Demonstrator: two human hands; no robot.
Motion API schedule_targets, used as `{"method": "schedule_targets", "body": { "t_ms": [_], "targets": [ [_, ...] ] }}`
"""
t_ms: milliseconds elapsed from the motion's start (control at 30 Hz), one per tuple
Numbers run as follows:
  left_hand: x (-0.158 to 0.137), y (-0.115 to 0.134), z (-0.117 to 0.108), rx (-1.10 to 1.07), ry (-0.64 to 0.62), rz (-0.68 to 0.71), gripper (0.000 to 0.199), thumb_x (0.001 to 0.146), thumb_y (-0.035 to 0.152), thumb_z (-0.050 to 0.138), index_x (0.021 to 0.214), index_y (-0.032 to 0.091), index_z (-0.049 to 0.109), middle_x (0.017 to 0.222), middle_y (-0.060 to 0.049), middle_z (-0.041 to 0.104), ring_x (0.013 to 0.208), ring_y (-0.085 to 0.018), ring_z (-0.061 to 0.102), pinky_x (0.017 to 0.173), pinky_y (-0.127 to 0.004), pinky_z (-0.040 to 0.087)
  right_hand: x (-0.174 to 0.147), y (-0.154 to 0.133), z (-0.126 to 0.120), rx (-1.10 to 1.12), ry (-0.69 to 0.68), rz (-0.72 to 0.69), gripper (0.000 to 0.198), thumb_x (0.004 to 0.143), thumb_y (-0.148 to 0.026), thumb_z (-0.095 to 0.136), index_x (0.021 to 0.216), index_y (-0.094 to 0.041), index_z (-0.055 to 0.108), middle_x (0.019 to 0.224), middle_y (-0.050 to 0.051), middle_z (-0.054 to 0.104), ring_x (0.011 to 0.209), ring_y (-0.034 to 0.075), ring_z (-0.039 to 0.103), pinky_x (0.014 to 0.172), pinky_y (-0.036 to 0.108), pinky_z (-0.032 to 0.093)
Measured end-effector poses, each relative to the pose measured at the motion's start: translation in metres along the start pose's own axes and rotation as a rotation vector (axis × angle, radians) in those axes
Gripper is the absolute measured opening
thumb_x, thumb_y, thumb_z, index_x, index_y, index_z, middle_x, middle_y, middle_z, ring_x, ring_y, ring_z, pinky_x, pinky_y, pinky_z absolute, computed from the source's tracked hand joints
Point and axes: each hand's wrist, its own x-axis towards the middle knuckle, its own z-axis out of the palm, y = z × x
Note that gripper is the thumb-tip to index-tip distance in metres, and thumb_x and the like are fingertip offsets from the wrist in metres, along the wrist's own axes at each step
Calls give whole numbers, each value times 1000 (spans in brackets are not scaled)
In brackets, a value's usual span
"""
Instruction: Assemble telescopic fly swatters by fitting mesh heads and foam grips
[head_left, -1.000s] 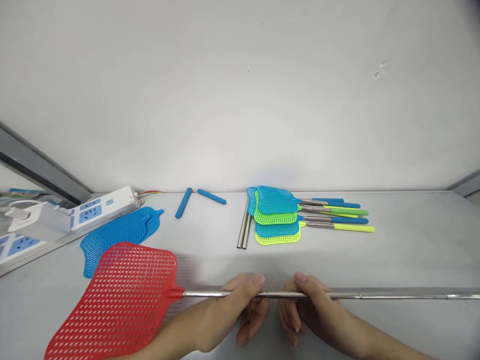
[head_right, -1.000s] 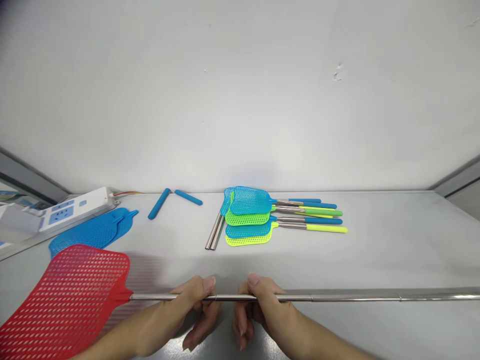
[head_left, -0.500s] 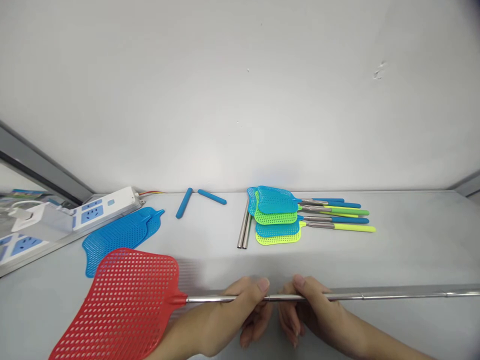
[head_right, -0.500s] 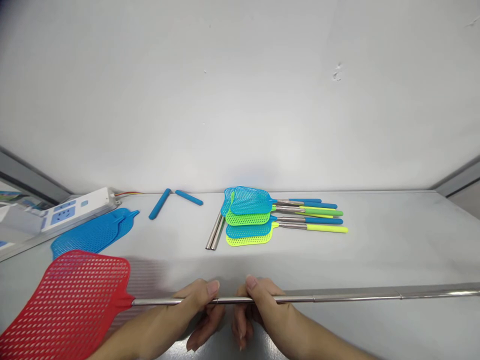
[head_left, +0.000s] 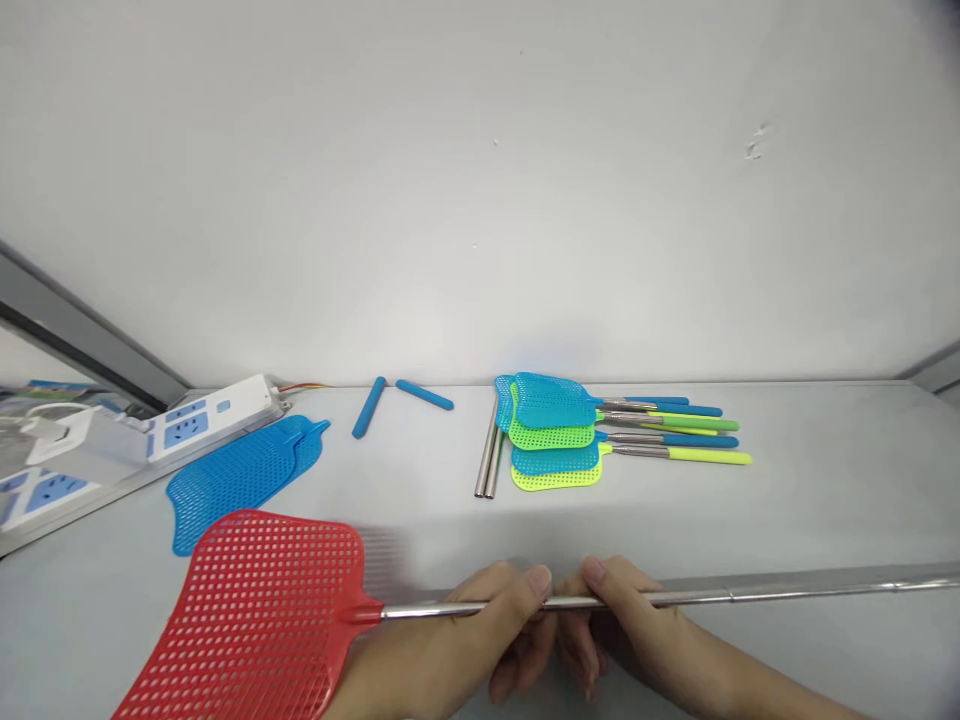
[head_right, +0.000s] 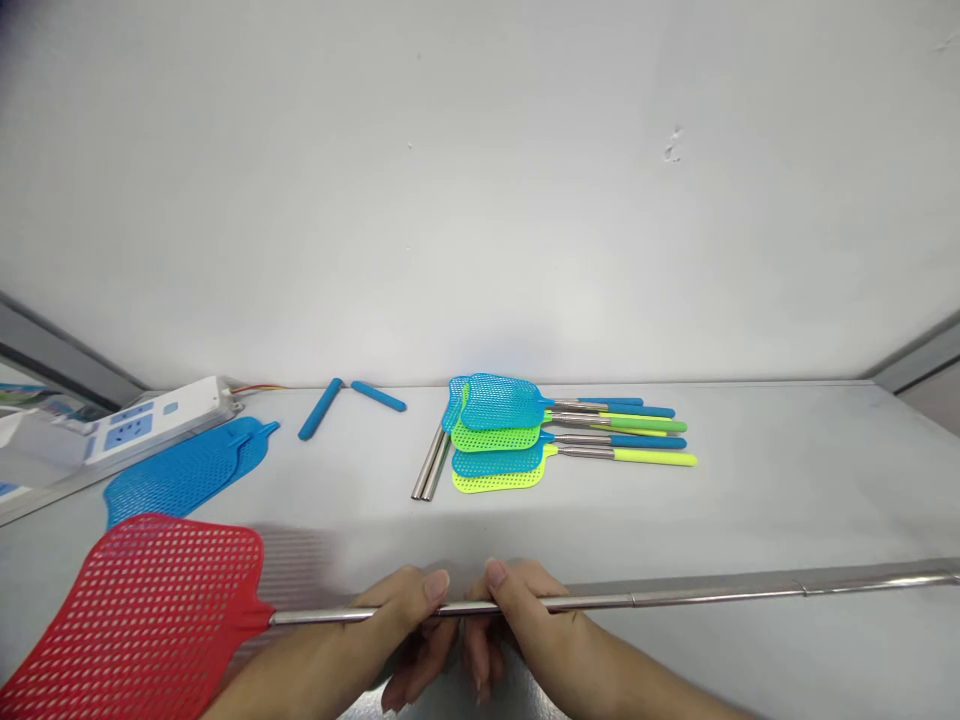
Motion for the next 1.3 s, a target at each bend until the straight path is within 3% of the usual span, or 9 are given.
{"method": "schedule_targets", "body": {
  "t_ms": [167, 367, 533, 700, 967, 1133, 1300],
  "targets": [
    [2, 5, 2, -12, -30, 67, 57, 83, 53, 12, 55, 17, 47, 49, 3, 39, 47, -10, 38, 53, -20, 35, 0, -3, 0, -9, -20, -28, 62, 84, -52, 16, 49, -14, 51, 49, 3, 49, 51, 12, 46, 56, 25, 35],
    [5, 8, 3, 60, -78, 4, 62, 84, 50, 11, 59, 16, 56, 46, 3, 37, 47, -10, 38, 53, -20, 35, 0, -10, -1, -100, -69, -4, 56, 84, -48, 22, 45, -15, 46, 49, 3, 48, 52, 12, 46, 55, 24, 35],
    [1, 6, 4, 140, 0, -45, 58, 83, 52, 16, 55, 17, 53, 50, 2, 42, 54, -11, 44, 60, -20, 35, 0, -22, 4, -51, -187, -29, 45, 83, -42, 32, 49, -16, 42, 57, 4, 52, 58, 12, 48, 54, 22, 34],
    [-1, -8, 10, 142, 91, -15, 55, 86, 47, 16, 69, 16, 59, 60, 0, 48, 58, -10, 44, 60, -20, 35, 2, -24, 5, -5, -181, -31, 43, 83, -40, 33, 48, -16, 40, 54, 3, 51, 60, 13, 50, 58, 23, 35],
    [14, -8, 19, -164, 72, 233, 52, 81, 48, 32, 68, 10, 64, 47, 2, 41, 40, -6, 34, 39, -19, 24, 6, -6, -4, 29, -13, -36, 42, 80, -36, 44, 46, -11, 50, 47, 2, 49, 47, 9, 44, 50, 22, 32],
    [19, -21, 21, -339, 256, 254, 48, 81, 45, 36, 51, 13, 54, 45, 1, 43, 44, -8, 37, 44, -20, 27, 7, -3, -4, 125, -15, -46, 38, 82, -34, 41, 60, -8, 59, 55, 4, 53, 48, 9, 46, 48, 21, 33],
    [26, -27, 18, -506, 280, 248, 45, 80, 43, 40, 46, 14, 47, 38, 3, 38, 38, -8, 36, 42, -21, 26, 7, -3, -3, 135, -18, -92, 39, 84, -33, 36, 70, -7, 62, 55, 4, 51, 50, 11, 48, 50, 24, 35]
  ]
}}
